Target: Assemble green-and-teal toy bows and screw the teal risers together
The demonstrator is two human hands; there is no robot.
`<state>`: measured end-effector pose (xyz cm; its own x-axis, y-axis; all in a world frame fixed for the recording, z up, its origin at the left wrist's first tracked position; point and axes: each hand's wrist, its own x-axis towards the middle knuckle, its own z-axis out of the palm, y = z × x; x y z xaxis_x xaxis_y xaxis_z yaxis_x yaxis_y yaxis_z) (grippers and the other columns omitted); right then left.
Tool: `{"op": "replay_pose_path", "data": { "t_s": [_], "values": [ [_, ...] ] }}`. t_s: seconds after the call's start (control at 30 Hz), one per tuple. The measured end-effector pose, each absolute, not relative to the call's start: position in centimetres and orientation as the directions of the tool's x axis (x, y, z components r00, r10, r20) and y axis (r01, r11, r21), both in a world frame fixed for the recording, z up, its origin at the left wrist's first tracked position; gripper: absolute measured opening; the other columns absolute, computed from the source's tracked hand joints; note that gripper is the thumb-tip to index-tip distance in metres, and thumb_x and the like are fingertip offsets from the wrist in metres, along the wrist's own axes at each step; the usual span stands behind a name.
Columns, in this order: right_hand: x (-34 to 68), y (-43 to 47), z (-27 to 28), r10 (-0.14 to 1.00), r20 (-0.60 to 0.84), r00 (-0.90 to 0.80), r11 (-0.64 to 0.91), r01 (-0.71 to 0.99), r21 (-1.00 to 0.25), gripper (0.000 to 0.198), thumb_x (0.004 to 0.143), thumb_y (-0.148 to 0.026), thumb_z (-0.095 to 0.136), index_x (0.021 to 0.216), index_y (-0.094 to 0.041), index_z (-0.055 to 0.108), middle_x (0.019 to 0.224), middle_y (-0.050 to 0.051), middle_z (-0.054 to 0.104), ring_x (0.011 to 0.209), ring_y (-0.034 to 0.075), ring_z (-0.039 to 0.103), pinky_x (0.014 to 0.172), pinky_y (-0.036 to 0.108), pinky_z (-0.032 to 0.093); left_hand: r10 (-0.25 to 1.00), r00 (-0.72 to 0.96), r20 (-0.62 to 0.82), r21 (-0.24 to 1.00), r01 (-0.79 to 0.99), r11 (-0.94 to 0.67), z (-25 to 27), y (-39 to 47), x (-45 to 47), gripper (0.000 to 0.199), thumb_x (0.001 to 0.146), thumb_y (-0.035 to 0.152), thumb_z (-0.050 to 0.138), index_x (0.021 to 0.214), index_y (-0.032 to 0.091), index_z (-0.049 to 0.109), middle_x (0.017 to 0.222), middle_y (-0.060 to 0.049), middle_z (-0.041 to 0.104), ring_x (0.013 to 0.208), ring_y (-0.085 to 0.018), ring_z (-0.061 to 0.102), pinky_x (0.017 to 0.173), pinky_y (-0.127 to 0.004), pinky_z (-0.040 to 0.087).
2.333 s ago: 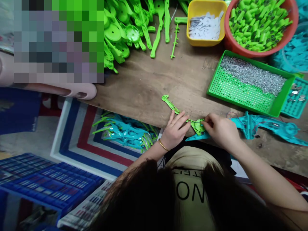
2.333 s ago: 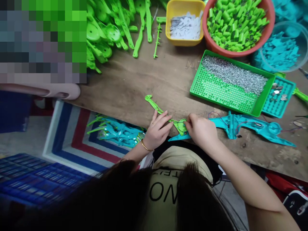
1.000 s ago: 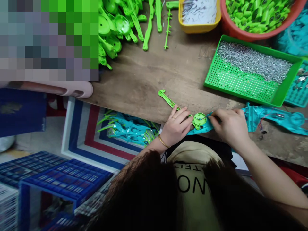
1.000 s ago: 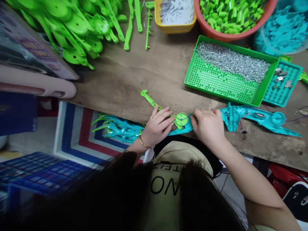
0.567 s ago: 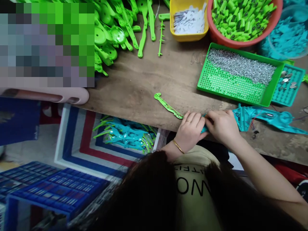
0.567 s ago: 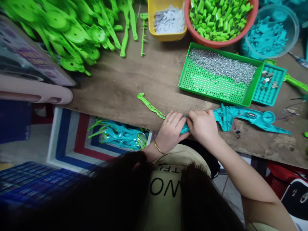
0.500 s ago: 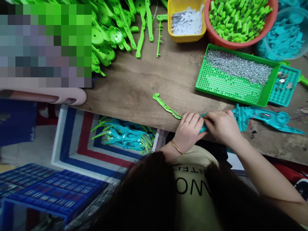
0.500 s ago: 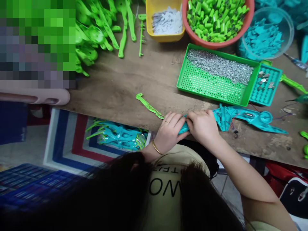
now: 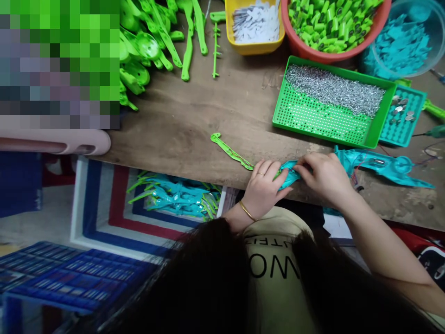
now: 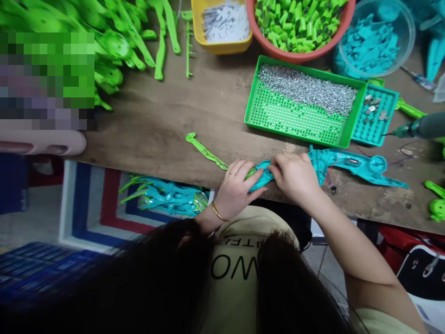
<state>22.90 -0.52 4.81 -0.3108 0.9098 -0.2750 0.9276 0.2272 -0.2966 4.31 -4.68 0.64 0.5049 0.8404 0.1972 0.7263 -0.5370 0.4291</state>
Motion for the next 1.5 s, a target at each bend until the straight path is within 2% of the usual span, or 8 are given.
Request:
{"op": "replay_pose_path", "data": {
  "t_s": [0.17,0.5,0.77,1.17,1.23,1.33,1.43,1.5],
  "values": [
    [22.4,-0.7,4.1,0.922,-0.278,-0.27,0.219,0.955,-0.2,0.021,0.092,-0.032,0.05,0.083,-0.017,0.061,0.086,0.008,0.07,0.081,0.023,0.062,0.074,0.034,0.028,0.841,0.516,0.163,0.409,0.741,-0.534,0.8,-4.6,4.3,0.043,0.089,0.045,0.06,0.12,0.015,0.063,0.121,-0.014,0.061,0.115,-0.029,0.053,0.106,-0.048,0.041],
    [26.2,-0.9,4.2,0.971,-0.139,-0.196,0.147,0.943,-0.298,0.016,0.092,-0.03,0.051,0.086,-0.019,0.061,0.087,0.006,0.068,0.083,0.021,0.06,0.07,0.033,0.029,0.845,0.515,0.144,0.439,0.732,-0.521,0.6,-4.6,4.2,0.045,0.088,0.046,0.061,0.121,0.016,0.063,0.123,-0.015,0.06,0.117,-0.031,0.052,0.106,-0.05,0.041],
    [26.0,-1.4,3.7,0.982,-0.094,-0.163,0.141,0.968,-0.208,0.021,0.092,-0.034,0.05,0.083,-0.019,0.062,0.087,0.008,0.065,0.086,0.023,0.055,0.072,0.035,0.027,0.839,0.521,0.156,0.425,0.732,-0.533,0.8,-4.4,4.1,0.043,0.089,0.046,0.059,0.119,0.015,0.065,0.12,-0.015,0.062,0.114,-0.031,0.053,0.103,-0.049,0.042],
    [25.7,-1.6,4.4,0.977,-0.156,-0.144,0.122,0.982,-0.144,0.023,0.092,-0.031,0.049,0.083,-0.02,0.067,0.087,0.007,0.065,0.087,0.023,0.052,0.077,0.038,0.026,0.822,0.52,0.232,0.392,0.723,-0.569,0.7,-4.3,4.1,0.041,0.086,0.042,0.065,0.115,0.013,0.066,0.117,-0.015,0.061,0.112,-0.03,0.054,0.102,-0.047,0.044],
    [26.3,-1.3,5.2,0.969,-0.192,-0.156,0.119,0.974,-0.192,0.024,0.092,-0.029,0.048,0.082,-0.02,0.067,0.087,0.007,0.066,0.087,0.023,0.054,0.078,0.038,0.03,0.813,0.535,0.231,0.393,0.713,-0.581,0.6,-3.9,4.5,0.04,0.086,0.041,0.065,0.114,0.013,0.066,0.115,-0.016,0.062,0.11,-0.03,0.054,0.101,-0.048,0.046],
    [28.6,1.4,6.8,0.988,-0.136,-0.077,0.015,0.914,-0.405,0.021,0.091,-0.031,0.051,0.084,-0.02,0.067,0.088,0.006,0.067,0.085,0.021,0.058,0.077,0.035,0.038,0.802,0.557,0.217,0.396,0.7,-0.594,0.5,-3.3,5.7,0.039,0.086,0.04,0.065,0.114,0.013,0.066,0.115,-0.016,0.062,0.109,-0.03,0.054,0.099,-0.049,0.047],
    [32.3,7.8,7.4,0.977,0.065,0.204,-0.132,0.813,-0.567,0.021,0.086,-0.031,0.056,0.1,-0.018,0.066,0.093,0.007,0.067,0.083,0.019,0.059,0.078,0.034,0.042,0.8,0.563,0.21,0.4,0.697,-0.595,0.5,-3.1,7.1,0.04,0.084,0.04,0.067,0.114,0.013,0.065,0.115,-0.016,0.062,0.11,-0.031,0.056,0.098,-0.05,0.049],
    [35.1,13.5,7.2,0.88,0.185,0.438,-0.241,0.747,-0.62,0.035,0.085,-0.027,0.056,0.117,-0.012,0.059,0.107,0.012,0.064,0.095,0.021,0.058,0.085,0.036,0.042,0.795,0.563,0.226,0.414,0.683,-0.601,0.9,-3.2,7.4,0.044,0.084,0.042,0.068,0.118,0.014,0.063,0.116,-0.015,0.062,0.112,-0.031,0.057,0.1,-0.051,0.049]
  ]
}}
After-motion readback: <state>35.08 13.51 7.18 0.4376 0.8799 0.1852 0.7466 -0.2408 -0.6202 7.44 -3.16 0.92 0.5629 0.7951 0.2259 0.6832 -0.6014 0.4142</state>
